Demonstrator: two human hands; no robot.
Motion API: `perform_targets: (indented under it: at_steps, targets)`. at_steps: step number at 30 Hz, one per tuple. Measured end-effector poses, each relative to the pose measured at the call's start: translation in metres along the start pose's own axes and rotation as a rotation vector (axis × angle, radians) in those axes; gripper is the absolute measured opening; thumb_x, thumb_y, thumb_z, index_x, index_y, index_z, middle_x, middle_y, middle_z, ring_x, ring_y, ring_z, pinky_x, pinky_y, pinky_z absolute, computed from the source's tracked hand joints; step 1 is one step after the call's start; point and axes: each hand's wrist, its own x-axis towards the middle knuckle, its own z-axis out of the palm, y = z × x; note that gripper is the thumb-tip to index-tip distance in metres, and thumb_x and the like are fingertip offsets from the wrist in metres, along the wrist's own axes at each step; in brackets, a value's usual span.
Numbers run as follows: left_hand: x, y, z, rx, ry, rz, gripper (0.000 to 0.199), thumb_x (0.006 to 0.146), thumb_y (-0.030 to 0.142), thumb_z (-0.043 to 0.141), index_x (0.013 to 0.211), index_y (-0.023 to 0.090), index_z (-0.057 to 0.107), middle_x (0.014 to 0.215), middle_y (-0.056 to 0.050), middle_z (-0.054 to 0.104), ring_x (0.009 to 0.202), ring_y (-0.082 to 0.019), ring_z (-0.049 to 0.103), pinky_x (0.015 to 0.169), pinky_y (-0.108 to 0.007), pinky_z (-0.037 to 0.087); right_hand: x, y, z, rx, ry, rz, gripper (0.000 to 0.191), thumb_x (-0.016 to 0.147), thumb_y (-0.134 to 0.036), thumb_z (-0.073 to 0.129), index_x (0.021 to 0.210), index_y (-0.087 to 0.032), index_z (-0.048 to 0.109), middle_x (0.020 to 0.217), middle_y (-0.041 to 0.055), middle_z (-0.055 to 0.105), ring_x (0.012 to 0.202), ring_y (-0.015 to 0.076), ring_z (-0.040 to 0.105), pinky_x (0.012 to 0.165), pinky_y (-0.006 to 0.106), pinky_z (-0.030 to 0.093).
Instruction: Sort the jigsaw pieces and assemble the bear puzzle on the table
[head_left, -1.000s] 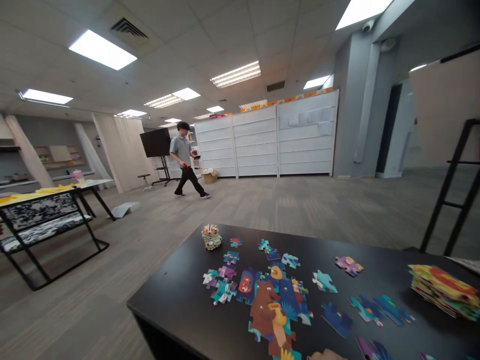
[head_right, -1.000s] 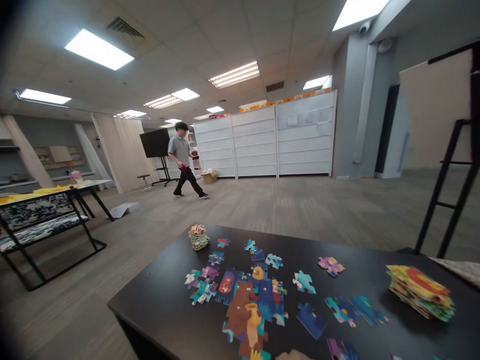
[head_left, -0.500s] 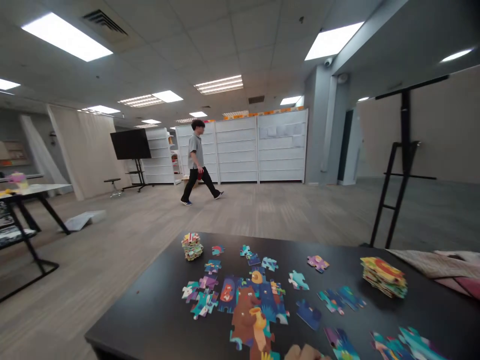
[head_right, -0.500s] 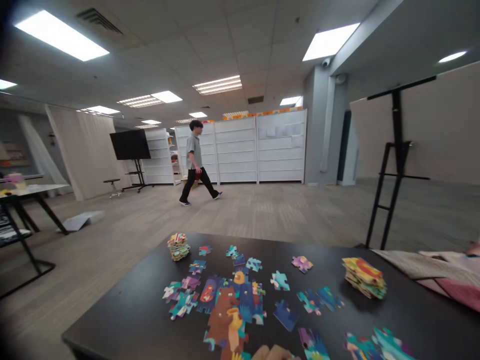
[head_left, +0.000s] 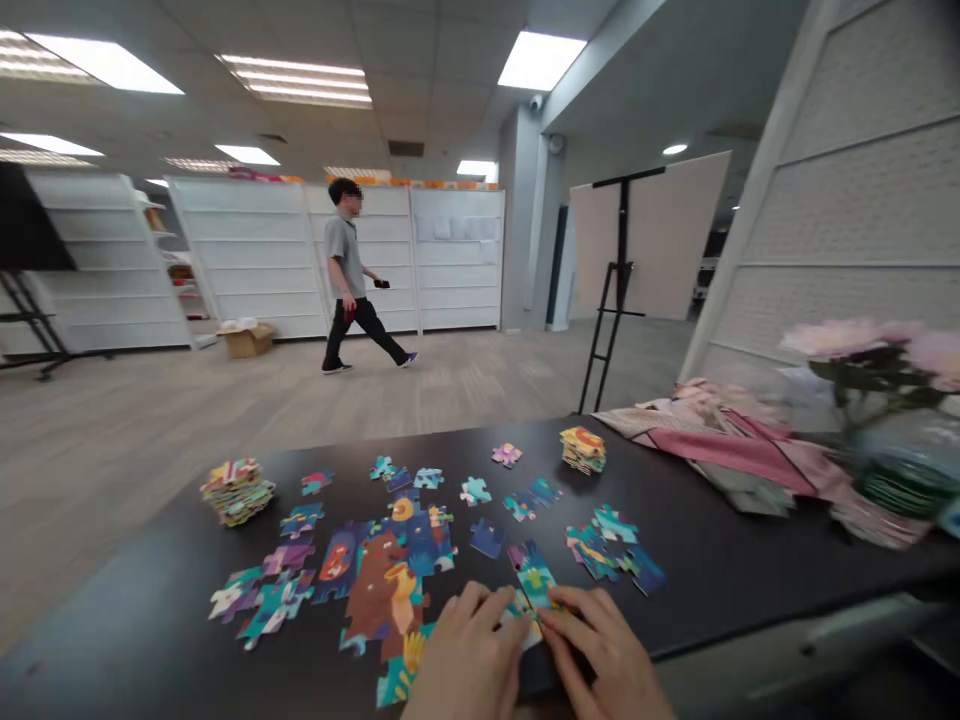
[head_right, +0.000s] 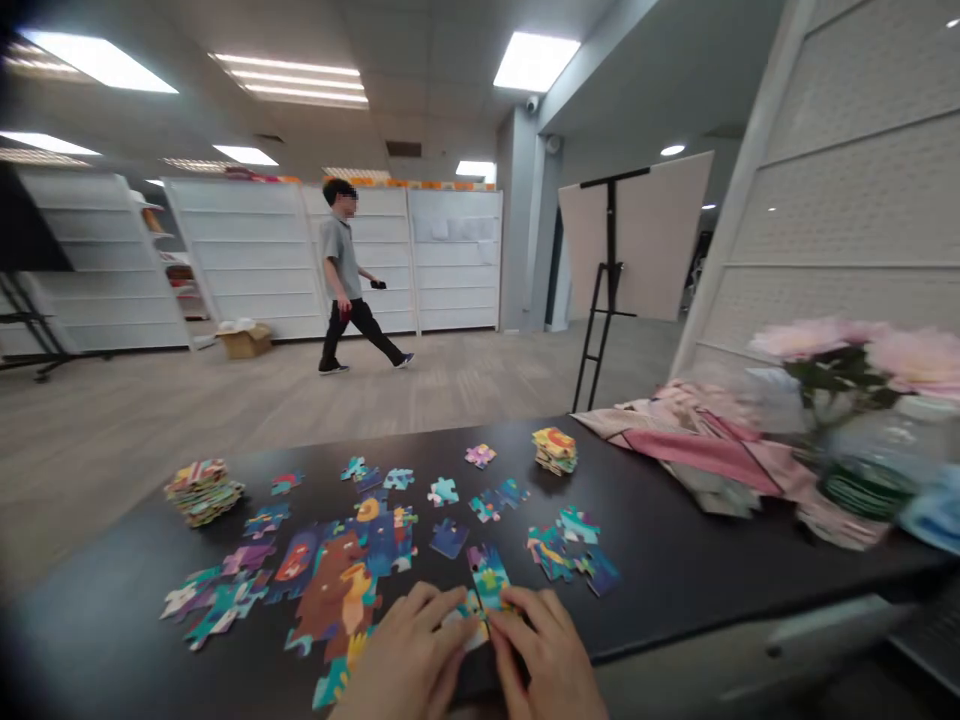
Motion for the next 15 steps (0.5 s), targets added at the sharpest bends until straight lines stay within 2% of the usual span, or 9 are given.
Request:
perform_targets:
  at_steps: [2,6,11,15]
  targets:
    - [-0.004,-0.003,0.001,-0.026,-0.004,0.022,0.036,0.083,0.007,0.061,0.111,0.029,0.065,0.131,0.003,0.067,0.100,-0.023,0.059,0.084,-0.035,0.050,0.003,-0.009,-0.003,0.016,-0.042,0.070,0.025,0.094,-0.015,0.052,0.103,-0.024,0.073,0.102,0.0070,0.074,0.087,0.0203,0.070,0.079,0.033,0.061]
    - [-0.006,-0.004,0.006,-0.002,-0.002,0.049,0.027,0.082,0.004,0.059,0.097,0.025,0.066,0.131,0.002,0.067,0.099,-0.023,0.059,0.084,-0.035,0.051,0.005,-0.015,-0.006,0.036,-0.094,0.132,0.026,0.094,-0.012,0.050,0.100,-0.022,0.073,0.103,0.0078,0.073,0.088,0.0212,0.067,0.078,0.035,0.060]
    - [-0.002,-0.003,0.002,0.040,-0.044,0.038,0.024,0.086,0.007,0.063,0.100,0.026,0.064,0.134,0.005,0.065,0.100,-0.024,0.060,0.081,-0.035,0.049,0.003,-0.011,-0.005,0.037,-0.093,0.106,0.029,0.093,-0.009,0.048,0.101,-0.022,0.073,0.103,0.0076,0.073,0.088,0.0208,0.067,0.077,0.034,0.059]
    - [0.003,-0.001,-0.001,0.085,-0.091,0.027,0.013,0.091,0.020,0.067,0.101,0.027,0.064,0.129,0.005,0.069,0.099,-0.024,0.062,0.077,-0.034,0.047,0.002,-0.001,-0.001,-0.028,-0.053,0.018,0.029,0.092,-0.015,0.052,0.110,-0.025,0.073,0.103,0.0055,0.074,0.086,0.0191,0.069,0.076,0.030,0.059]
